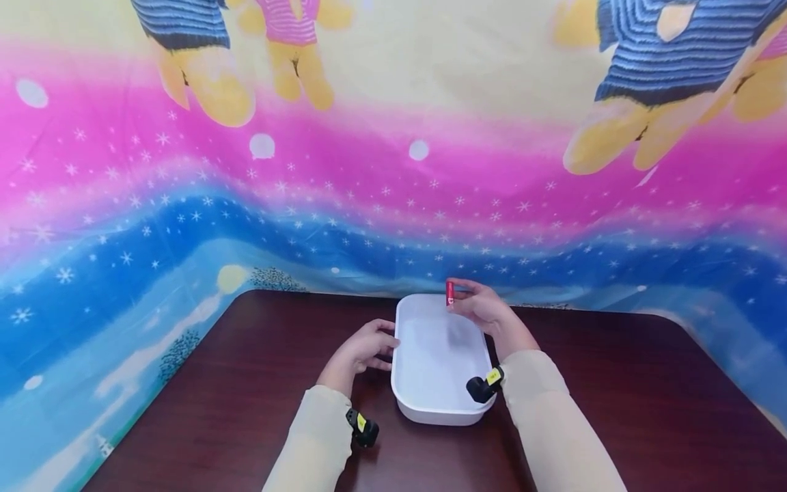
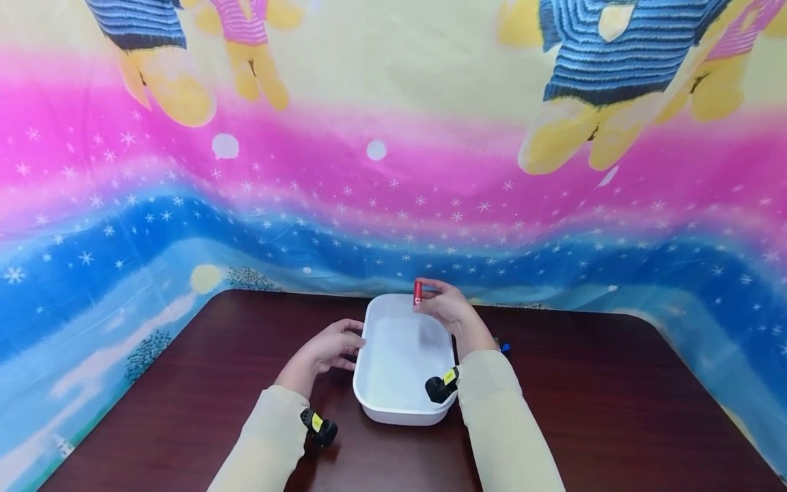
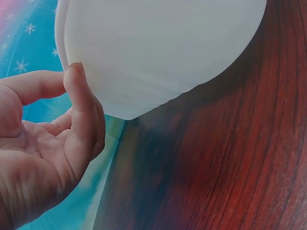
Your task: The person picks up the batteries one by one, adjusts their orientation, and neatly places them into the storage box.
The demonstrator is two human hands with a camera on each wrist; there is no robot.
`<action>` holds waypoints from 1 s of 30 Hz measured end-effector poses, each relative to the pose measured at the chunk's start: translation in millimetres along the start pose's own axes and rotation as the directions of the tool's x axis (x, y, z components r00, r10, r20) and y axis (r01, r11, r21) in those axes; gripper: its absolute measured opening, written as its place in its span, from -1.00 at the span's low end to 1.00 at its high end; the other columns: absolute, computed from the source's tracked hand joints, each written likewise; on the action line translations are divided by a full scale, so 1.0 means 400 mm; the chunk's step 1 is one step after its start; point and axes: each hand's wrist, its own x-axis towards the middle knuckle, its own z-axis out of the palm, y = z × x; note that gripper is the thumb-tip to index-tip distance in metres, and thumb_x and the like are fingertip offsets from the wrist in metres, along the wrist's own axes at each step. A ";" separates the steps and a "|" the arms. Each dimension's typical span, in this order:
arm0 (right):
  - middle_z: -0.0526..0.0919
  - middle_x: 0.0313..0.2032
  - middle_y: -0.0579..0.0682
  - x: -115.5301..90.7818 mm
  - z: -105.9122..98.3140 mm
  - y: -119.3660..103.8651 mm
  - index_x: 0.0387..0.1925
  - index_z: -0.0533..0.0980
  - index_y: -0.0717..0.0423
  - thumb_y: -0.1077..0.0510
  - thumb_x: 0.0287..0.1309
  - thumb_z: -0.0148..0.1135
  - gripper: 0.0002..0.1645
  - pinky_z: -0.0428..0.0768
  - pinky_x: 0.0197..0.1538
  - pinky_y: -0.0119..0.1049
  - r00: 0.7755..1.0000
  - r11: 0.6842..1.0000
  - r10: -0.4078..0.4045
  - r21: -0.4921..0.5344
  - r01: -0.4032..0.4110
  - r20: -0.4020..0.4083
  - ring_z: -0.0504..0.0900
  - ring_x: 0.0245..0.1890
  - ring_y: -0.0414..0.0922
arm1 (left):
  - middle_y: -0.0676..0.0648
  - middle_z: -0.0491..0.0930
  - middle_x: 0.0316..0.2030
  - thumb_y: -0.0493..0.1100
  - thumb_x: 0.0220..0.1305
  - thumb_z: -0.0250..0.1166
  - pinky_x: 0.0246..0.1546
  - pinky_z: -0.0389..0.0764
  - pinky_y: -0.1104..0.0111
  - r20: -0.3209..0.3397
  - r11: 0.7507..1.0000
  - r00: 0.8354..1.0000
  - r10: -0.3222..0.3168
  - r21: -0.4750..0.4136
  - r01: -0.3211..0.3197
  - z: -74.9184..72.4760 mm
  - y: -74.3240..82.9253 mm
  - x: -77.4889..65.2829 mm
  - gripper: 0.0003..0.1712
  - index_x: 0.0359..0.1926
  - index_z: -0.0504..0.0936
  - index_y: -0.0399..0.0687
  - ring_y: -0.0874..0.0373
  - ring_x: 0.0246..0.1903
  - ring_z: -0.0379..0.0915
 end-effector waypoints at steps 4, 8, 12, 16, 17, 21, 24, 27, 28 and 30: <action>0.29 0.13 0.33 0.012 0.014 0.022 0.32 0.19 0.20 0.59 -0.04 0.13 -0.16 0.54 -0.01 -0.24 1.000 1.000 0.015 0.018 -0.015 -0.013 0.45 -0.01 0.07 | -0.19 0.53 -0.31 -0.33 0.17 0.17 -0.50 0.63 0.24 -0.001 1.000 1.000 0.000 -0.009 0.000 0.002 -0.005 0.002 -0.49 0.16 0.27 -0.28 0.07 -0.42 0.51; 0.35 0.11 0.32 0.021 0.028 0.035 0.31 0.20 0.21 0.58 -0.03 0.12 -0.18 0.55 -0.02 -0.23 0.999 0.999 0.034 0.030 -0.033 -0.035 0.53 -0.17 -0.07 | -0.19 0.53 -0.32 -0.33 0.17 0.17 -0.50 0.63 0.24 0.003 1.000 1.000 0.002 -0.015 -0.002 0.003 -0.006 0.005 -0.48 0.16 0.27 -0.27 0.07 -0.42 0.51; 0.28 0.18 0.39 0.028 0.044 0.041 0.33 0.15 0.25 0.57 0.01 0.09 -0.19 0.45 0.12 -0.13 1.000 0.999 0.025 0.035 -0.024 -0.018 0.53 -0.12 -0.03 | -0.23 0.53 -0.28 -0.33 0.17 0.16 -0.50 0.63 0.23 0.005 1.000 1.000 0.006 -0.019 -0.006 0.004 -0.005 0.008 -0.48 0.16 0.26 -0.28 0.06 -0.40 0.52; 0.23 0.20 0.41 0.038 0.060 0.048 0.34 0.13 0.26 0.58 0.03 0.06 -0.19 0.38 0.17 -0.08 1.000 0.998 0.027 0.060 -0.027 -0.003 0.49 -0.03 0.06 | -0.32 0.51 -0.21 -0.34 0.19 0.14 -0.49 0.63 0.23 0.007 1.000 1.000 0.004 -0.021 -0.003 0.005 -0.004 0.009 -0.48 0.17 0.25 -0.29 0.00 -0.35 0.52; 0.24 0.20 0.41 0.040 0.064 0.050 0.33 0.14 0.25 0.59 0.02 0.06 -0.20 0.42 0.14 -0.11 1.000 0.997 0.029 0.068 -0.029 -0.005 0.47 -0.01 0.09 | -0.33 0.51 -0.20 -0.34 0.19 0.14 -0.49 0.63 0.23 0.007 1.000 1.000 0.003 -0.019 -0.003 0.006 -0.005 0.010 -0.48 0.17 0.25 -0.29 0.00 -0.34 0.52; 0.28 0.17 0.40 0.047 0.078 0.054 0.32 0.16 0.27 0.59 0.01 0.07 -0.21 0.53 0.01 -0.22 1.000 0.997 0.021 0.071 -0.020 -0.012 0.44 0.03 0.15 | -0.35 0.50 -0.15 -0.33 0.20 0.14 -0.47 0.64 0.21 0.012 1.000 1.000 0.004 -0.010 -0.004 0.008 -0.002 0.008 -0.49 0.17 0.25 -0.28 -0.06 -0.30 0.54; 0.30 0.16 0.39 0.053 0.084 0.054 0.31 0.19 0.26 0.57 0.01 0.10 -0.22 0.51 0.05 -0.18 1.000 0.999 0.020 0.051 -0.019 -0.017 0.44 0.03 0.15 | -0.36 0.49 -0.13 -0.33 0.20 0.13 -0.46 0.64 0.20 0.014 1.000 1.000 0.004 -0.008 -0.003 0.007 -0.001 0.010 -0.49 0.18 0.25 -0.28 -0.09 -0.26 0.53; 0.35 0.13 0.36 0.059 0.089 0.058 0.29 0.22 0.24 0.56 0.00 0.13 -0.23 0.48 0.09 -0.14 1.000 0.999 0.029 0.022 -0.029 -0.010 0.48 -0.02 0.10 | -0.36 0.49 -0.11 -0.33 0.21 0.13 -0.45 0.64 0.19 0.012 1.000 1.000 -0.004 -0.004 0.004 0.004 -0.002 0.013 -0.49 0.18 0.25 -0.28 -0.11 -0.23 0.53; 0.35 0.13 0.36 0.060 0.090 0.060 0.29 0.22 0.25 0.56 -0.01 0.14 -0.22 0.47 0.09 -0.13 1.000 0.999 0.030 0.012 -0.030 -0.002 0.50 -0.04 0.07 | -0.36 0.48 -0.11 -0.34 0.21 0.12 -0.44 0.64 0.19 0.013 1.000 1.000 -0.007 -0.005 0.007 0.004 -0.002 0.013 -0.49 0.18 0.24 -0.28 -0.11 -0.23 0.53; 0.36 0.13 0.37 0.061 0.093 0.063 0.29 0.22 0.27 0.56 -0.01 0.14 -0.23 0.49 0.07 -0.15 0.999 1.000 0.027 -0.011 -0.027 0.017 0.53 -0.10 0.01 | -0.36 0.48 -0.11 -0.34 0.22 0.12 -0.44 0.64 0.19 0.014 1.000 1.000 -0.011 -0.004 0.011 0.003 -0.001 0.012 -0.49 0.19 0.24 -0.28 -0.11 -0.23 0.53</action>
